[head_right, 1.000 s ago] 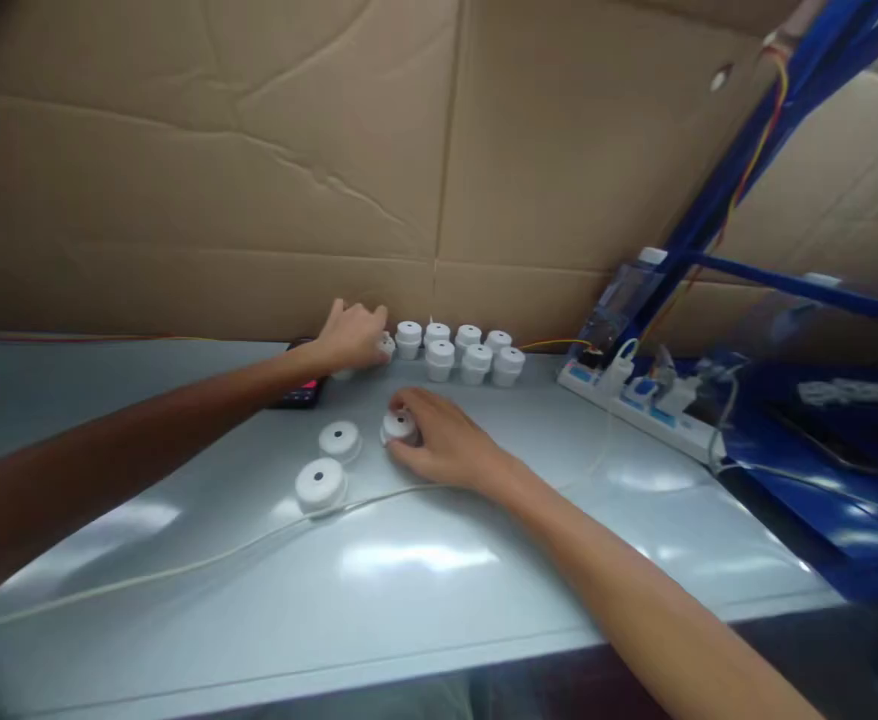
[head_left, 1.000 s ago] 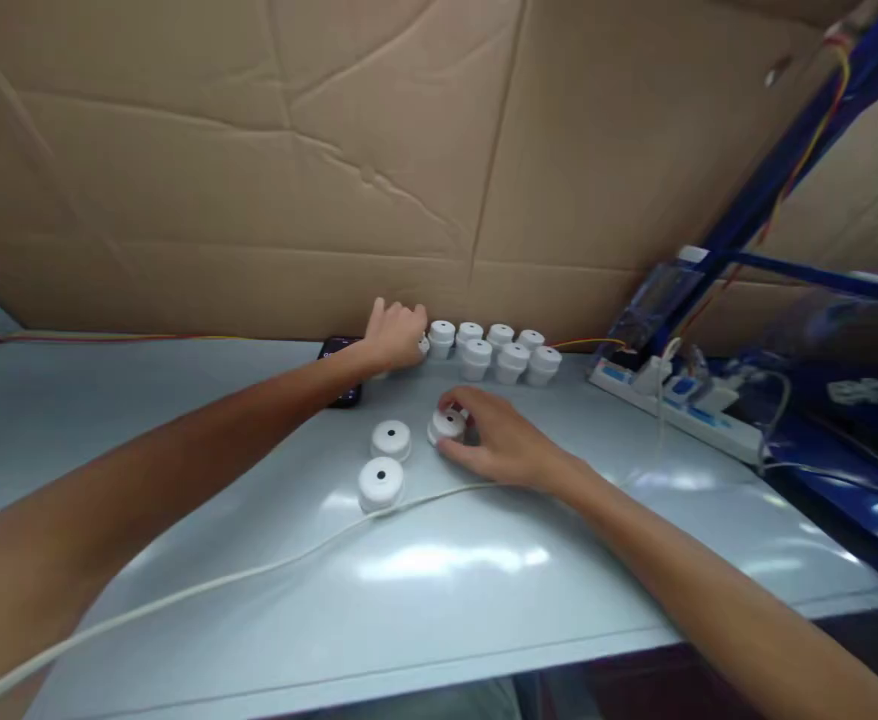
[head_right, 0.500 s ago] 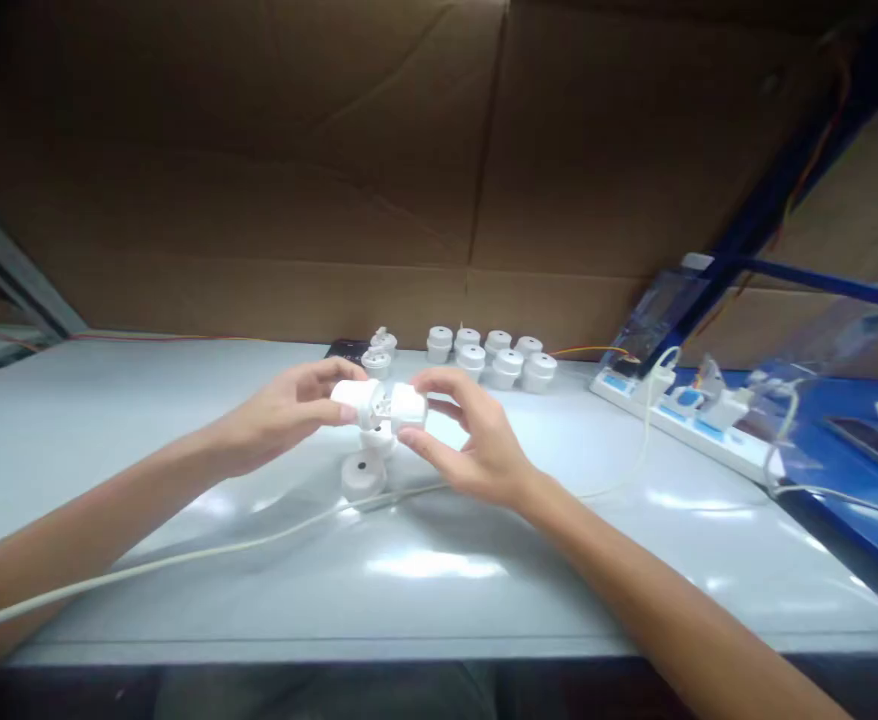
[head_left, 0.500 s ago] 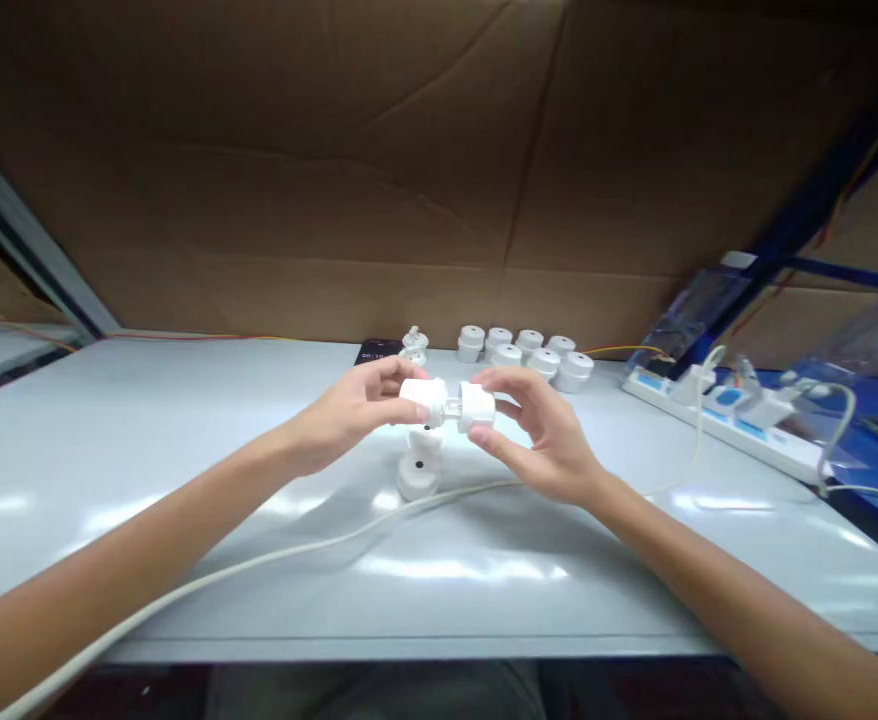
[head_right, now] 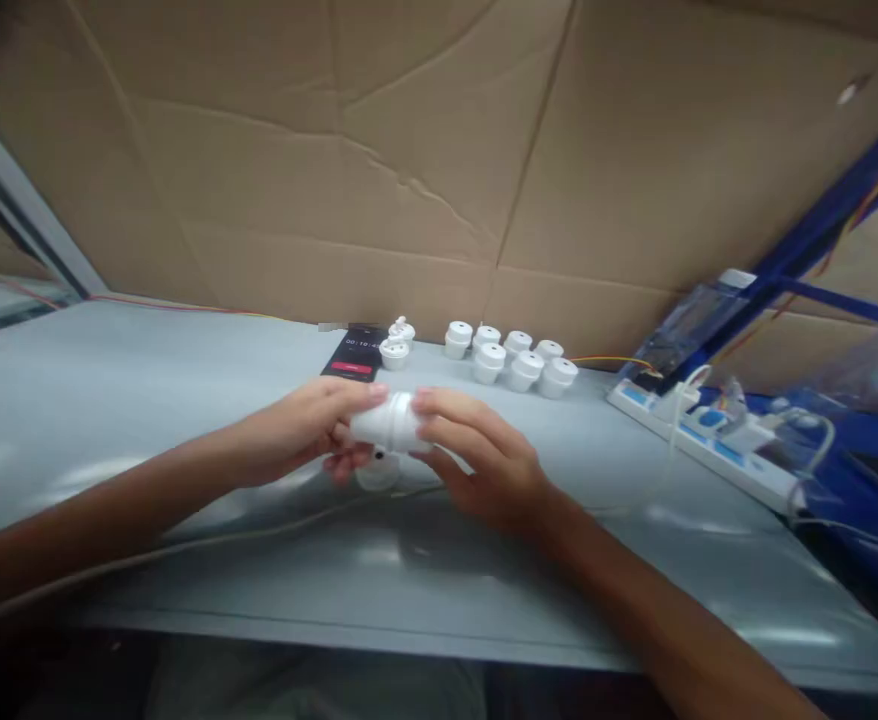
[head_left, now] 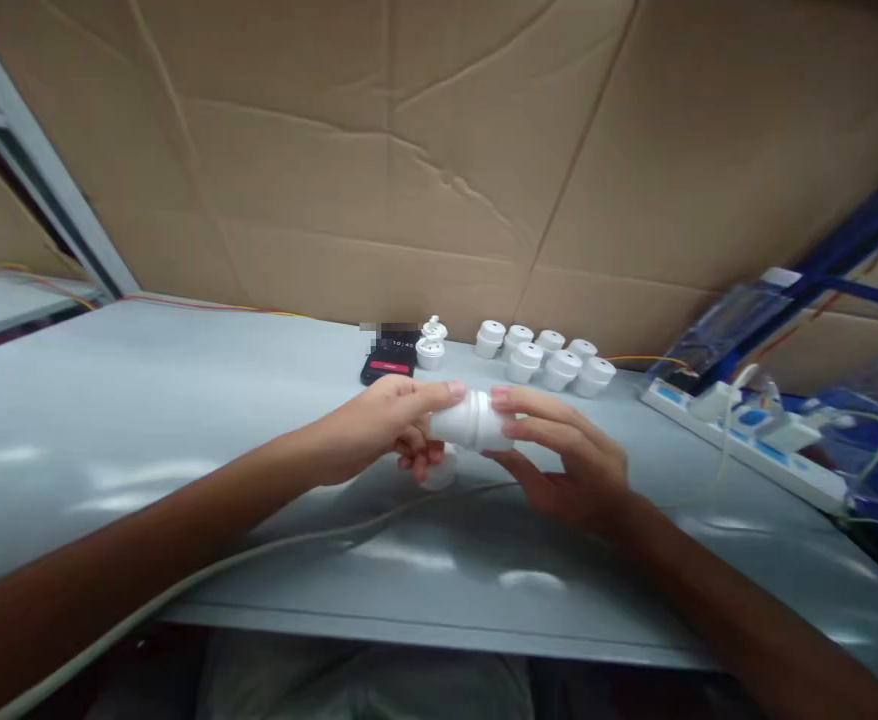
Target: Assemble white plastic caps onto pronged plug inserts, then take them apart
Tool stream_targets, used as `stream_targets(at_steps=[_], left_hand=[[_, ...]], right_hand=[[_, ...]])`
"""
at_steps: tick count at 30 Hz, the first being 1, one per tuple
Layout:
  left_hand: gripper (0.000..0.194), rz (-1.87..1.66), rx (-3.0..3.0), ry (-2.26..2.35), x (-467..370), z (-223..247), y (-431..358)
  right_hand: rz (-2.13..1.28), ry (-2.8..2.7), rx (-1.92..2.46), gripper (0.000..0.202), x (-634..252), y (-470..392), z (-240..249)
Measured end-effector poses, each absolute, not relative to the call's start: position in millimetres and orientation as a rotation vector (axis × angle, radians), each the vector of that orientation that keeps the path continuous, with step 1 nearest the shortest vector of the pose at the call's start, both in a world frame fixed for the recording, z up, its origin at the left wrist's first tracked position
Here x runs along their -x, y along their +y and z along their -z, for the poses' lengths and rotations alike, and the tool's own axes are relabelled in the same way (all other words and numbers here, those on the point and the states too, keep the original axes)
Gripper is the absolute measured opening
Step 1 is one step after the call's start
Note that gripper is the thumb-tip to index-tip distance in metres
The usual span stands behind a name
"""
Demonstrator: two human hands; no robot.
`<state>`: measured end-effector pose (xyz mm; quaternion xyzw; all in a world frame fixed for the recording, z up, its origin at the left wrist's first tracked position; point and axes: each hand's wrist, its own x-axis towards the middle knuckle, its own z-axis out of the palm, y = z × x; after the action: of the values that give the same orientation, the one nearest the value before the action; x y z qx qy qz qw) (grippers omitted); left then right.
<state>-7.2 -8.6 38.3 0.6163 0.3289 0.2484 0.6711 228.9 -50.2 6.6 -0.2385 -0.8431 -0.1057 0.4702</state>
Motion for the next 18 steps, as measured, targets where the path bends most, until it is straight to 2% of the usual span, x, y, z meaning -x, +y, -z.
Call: stream_targets(at_steps=[5,9,11,13,16,18], left_hand=[[0.057,-0.425,-1.321,0.778,9,-39,-9],[0.055,-0.459,-1.386,0.791,10,-40,-10],[0.046,-0.521,-1.505,0.755,10,-40,-12],[0.038,-0.630,-1.730,0.737,9,-37,-15],[0.023,-0.898,-2.242,0.715,8,-26,-17],[0.015,-1.044,-2.552,0.629,9,-18,-15]], right_hand=[[0.364,-2.172,0.527,0.044,-236,-53,-2],[0.227,-2.112,0.604,0.043,-232,-56,-7],[-0.013,-1.963,0.772,0.036,-227,-57,-11],[-0.402,-1.769,0.981,0.029,-221,-56,-14],[-1.002,-1.510,1.131,0.035,-216,-52,-16],[-1.261,-1.381,1.121,0.041,-215,-50,-15]])
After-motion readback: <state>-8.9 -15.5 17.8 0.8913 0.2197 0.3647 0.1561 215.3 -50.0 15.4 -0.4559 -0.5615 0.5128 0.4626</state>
